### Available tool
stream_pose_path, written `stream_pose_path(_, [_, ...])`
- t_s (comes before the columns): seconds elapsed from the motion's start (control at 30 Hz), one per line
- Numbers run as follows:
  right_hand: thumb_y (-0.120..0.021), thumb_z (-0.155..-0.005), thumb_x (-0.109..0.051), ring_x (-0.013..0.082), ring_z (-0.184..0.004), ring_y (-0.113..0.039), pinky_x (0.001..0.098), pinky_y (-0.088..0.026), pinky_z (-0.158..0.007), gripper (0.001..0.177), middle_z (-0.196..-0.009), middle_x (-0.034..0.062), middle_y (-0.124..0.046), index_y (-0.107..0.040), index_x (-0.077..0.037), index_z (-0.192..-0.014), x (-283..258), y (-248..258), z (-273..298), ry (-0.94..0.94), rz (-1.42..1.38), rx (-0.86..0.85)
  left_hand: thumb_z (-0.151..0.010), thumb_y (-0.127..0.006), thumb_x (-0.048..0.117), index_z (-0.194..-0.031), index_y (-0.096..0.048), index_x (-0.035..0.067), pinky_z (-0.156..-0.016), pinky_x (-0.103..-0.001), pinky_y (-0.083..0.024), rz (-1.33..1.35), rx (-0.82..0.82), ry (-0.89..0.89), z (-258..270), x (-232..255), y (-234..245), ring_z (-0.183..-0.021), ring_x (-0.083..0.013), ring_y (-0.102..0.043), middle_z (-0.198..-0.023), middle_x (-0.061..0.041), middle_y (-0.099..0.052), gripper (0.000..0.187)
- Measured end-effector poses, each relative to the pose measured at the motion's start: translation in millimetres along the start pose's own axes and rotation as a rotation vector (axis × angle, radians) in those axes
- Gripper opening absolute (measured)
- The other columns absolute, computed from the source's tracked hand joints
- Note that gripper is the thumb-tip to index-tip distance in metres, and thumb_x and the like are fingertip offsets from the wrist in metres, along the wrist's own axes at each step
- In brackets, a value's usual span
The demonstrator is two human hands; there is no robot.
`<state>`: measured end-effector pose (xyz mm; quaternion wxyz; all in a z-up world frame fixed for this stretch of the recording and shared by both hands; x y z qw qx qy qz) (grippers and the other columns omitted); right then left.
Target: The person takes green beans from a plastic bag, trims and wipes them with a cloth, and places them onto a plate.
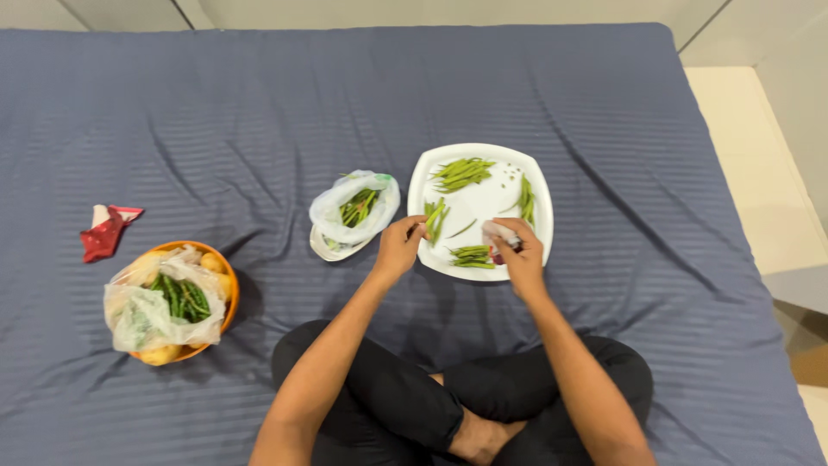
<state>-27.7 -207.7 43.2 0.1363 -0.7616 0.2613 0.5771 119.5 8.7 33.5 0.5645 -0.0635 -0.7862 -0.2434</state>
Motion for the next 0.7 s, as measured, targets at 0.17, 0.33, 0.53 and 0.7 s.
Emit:
stream_pose_path(0.17, [-0.063,-0.082,0.014,0.0162,-0.087,-0.067,0.0237,-0.054,-0.064,0.043,-0.117,0.0064,-0.063,-0.071,-0.005,-0.121,-39,-10,11,0.118,0.158,0.001,-0.098,-0.064,0.013,-0.116,-0.074,0.000,-0.059,-0.028,-0.045,0.127,-0.055,0.222,11,4,-51,-0.063,-0.0087,-0.054,-0.078,-0.002,-0.074,0.024])
stream_pose_path(0.33, [-0.063,-0.074,0.017,0.0265,-0.096,-0.068,0.0326,-0.055,-0.073,0.056,-0.117,0.0107,-0.063,-0.072,-0.009,-0.123,-68,-27,20,0.463,0.434,-0.100,-0.098,-0.062,0.011,-0.111,-0.076,-0.002,-0.062,-0.026,-0.048,0.203,-0.115,0.222,20,17,-83,-0.066,-0.0076,-0.058,-0.074,-0.004,-0.069,0.023])
stream_pose_path(0.53, [-0.064,-0.076,0.018,0.0257,-0.092,-0.069,0.0340,-0.055,-0.068,0.052,-0.116,0.0101,-0.065,-0.072,-0.009,-0.121,-40,-10,0,0.283,0.443,-0.015,-0.099,-0.062,0.010,-0.115,-0.074,-0.001,-0.063,-0.027,-0.045,0.227,-0.159,0.268,18,-1,-95,-0.068,-0.0087,-0.054,-0.076,-0.001,-0.066,0.023])
stream_pose_path(0.7, [-0.061,-0.070,0.019,0.0266,-0.094,-0.069,0.0340,-0.056,-0.072,0.059,-0.115,0.0095,-0.065,-0.071,-0.009,-0.121,-55,-28,10,0.456,0.406,-0.138,-0.100,-0.057,0.009,-0.114,-0.073,-0.002,-0.066,-0.024,-0.047,0.263,-0.176,0.242,15,-1,-96,-0.072,-0.0058,-0.057,-0.079,0.001,-0.068,0.024])
Point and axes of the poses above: each hand's wrist, its own z-axis away from the middle knuckle, its own y-axis out of the back of the hand, x = y × z, the point moved 9 cm from there along -z, towards the middle knuckle
